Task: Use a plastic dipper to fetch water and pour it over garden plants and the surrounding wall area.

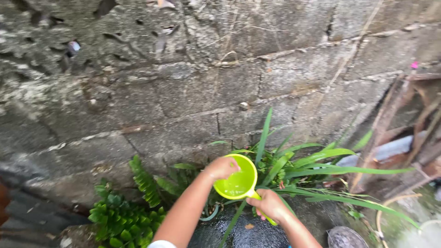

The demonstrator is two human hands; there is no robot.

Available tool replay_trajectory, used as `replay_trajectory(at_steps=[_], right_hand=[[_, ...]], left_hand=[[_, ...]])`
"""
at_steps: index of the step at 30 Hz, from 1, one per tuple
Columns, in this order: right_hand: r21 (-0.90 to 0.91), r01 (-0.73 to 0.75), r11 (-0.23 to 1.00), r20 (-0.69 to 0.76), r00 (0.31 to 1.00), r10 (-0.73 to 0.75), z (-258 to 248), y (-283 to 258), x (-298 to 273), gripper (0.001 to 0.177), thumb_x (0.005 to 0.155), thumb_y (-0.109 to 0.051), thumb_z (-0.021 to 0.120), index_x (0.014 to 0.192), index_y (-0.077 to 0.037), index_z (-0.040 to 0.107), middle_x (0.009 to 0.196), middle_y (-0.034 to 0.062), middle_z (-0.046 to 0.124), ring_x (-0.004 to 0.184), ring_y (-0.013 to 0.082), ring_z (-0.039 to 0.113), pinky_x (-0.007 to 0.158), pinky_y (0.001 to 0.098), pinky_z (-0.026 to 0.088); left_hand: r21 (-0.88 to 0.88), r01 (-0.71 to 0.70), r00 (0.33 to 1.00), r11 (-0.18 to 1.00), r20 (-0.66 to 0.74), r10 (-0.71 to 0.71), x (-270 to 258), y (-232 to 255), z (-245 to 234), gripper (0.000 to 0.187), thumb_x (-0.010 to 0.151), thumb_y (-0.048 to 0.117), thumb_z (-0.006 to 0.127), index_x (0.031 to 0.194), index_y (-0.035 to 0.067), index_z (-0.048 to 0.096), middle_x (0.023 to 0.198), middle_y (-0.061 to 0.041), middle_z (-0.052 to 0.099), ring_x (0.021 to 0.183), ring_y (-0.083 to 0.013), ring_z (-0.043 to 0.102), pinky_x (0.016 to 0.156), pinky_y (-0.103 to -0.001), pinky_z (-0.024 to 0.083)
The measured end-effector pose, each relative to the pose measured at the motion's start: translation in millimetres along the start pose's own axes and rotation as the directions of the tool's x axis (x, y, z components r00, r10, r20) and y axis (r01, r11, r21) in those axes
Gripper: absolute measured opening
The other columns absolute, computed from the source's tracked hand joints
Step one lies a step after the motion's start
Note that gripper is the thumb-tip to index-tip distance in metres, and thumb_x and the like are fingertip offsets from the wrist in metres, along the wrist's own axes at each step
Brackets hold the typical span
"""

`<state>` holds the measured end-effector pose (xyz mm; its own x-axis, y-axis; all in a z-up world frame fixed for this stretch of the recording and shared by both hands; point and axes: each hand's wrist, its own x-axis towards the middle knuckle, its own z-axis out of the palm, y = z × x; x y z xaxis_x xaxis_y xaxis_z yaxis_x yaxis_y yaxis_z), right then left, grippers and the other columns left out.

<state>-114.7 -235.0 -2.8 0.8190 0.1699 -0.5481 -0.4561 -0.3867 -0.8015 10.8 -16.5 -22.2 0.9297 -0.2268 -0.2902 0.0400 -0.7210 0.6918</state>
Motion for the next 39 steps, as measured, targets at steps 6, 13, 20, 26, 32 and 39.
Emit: replay_trajectory(at_steps=[6,13,20,26,32,39], right_hand=[[-0.053,0.042,0.998,-0.033,0.999,-0.043,-15.8,4.9,-8.4,0.013,0.094,-0.019,0.074,0.09,-0.008,0.07,0.052,0.0059,0.062,0.036,0.0141,0.051,0.039,0.0272,0.04],[0.105,-0.055,0.993,-0.067,0.996,0.062,-48.8,46.2,-17.6,0.011,0.096,-0.013,0.074,0.099,-0.004,0.069,0.053,0.0076,0.059,0.038,0.0146,0.049,0.035,0.0272,0.038],[0.23,-0.092,0.969,-0.115,0.986,0.121,-80.5,82.6,-26.7,0.013,0.096,-0.008,0.073,0.106,0.0,0.073,0.051,0.0091,0.058,0.034,0.0158,0.046,0.034,0.0279,0.038],[0.229,-0.114,0.967,-0.21,0.964,0.163,-97.6,81.3,-42.8,0.011,0.095,-0.009,0.076,0.103,-0.001,0.075,0.05,0.0087,0.061,0.036,0.0157,0.048,0.04,0.0285,0.043],[0.21,-0.112,0.971,-0.25,0.954,0.164,-103.8,75.9,-47.7,0.01,0.095,-0.011,0.075,0.1,-0.003,0.073,0.053,0.0093,0.062,0.037,0.0167,0.051,0.042,0.0297,0.046],[0.132,-0.07,0.989,-0.261,0.96,0.103,-99.8,86.6,-32.2,0.015,0.093,-0.013,0.075,0.084,-0.005,0.065,0.052,0.0087,0.061,0.037,0.0174,0.05,0.04,0.0299,0.041]], left_hand=[[0.512,0.093,0.987,0.854,0.062,-0.145,51.0,0.4,90.4,0.064,0.088,0.03,0.063,0.149,0.017,0.049,0.139,-0.014,0.062,0.124,-0.0361,0.062,0.104,-0.045,0.051],[-0.187,0.383,0.798,0.905,0.561,-0.221,76.1,42.1,114.3,0.03,0.096,0.032,0.045,0.069,0.021,0.049,0.054,0.008,0.043,0.04,-0.0035,0.033,0.037,-0.017,0.023],[-0.244,0.019,0.965,0.97,0.257,0.045,85.6,165.5,30.4,0.047,0.11,0.051,0.04,0.081,0.017,0.054,0.07,0.002,0.051,0.061,-0.0152,0.045,0.055,-0.034,0.038],[-0.1,-0.3,0.954,0.949,-0.047,0.296,143.7,207.8,1.7,0.015,0.092,0.012,0.055,0.089,0.015,0.069,0.091,-0.004,0.071,0.09,-0.0183,0.062,0.082,-0.037,0.047],[0.376,-0.217,0.93,0.901,-0.2,0.308,113.2,218.3,-51.2,0.039,0.108,0.029,0.028,0.096,0.009,0.059,0.095,-0.01,0.068,0.081,-0.0242,0.064,0.067,-0.041,0.052],[0.427,0.041,0.965,0.903,-0.25,0.075,71.5,156.5,-111.6,0.043,0.109,0.039,0.038,0.107,0.006,0.066,0.111,-0.019,0.071,0.099,-0.0412,0.067,0.077,-0.054,0.05]])
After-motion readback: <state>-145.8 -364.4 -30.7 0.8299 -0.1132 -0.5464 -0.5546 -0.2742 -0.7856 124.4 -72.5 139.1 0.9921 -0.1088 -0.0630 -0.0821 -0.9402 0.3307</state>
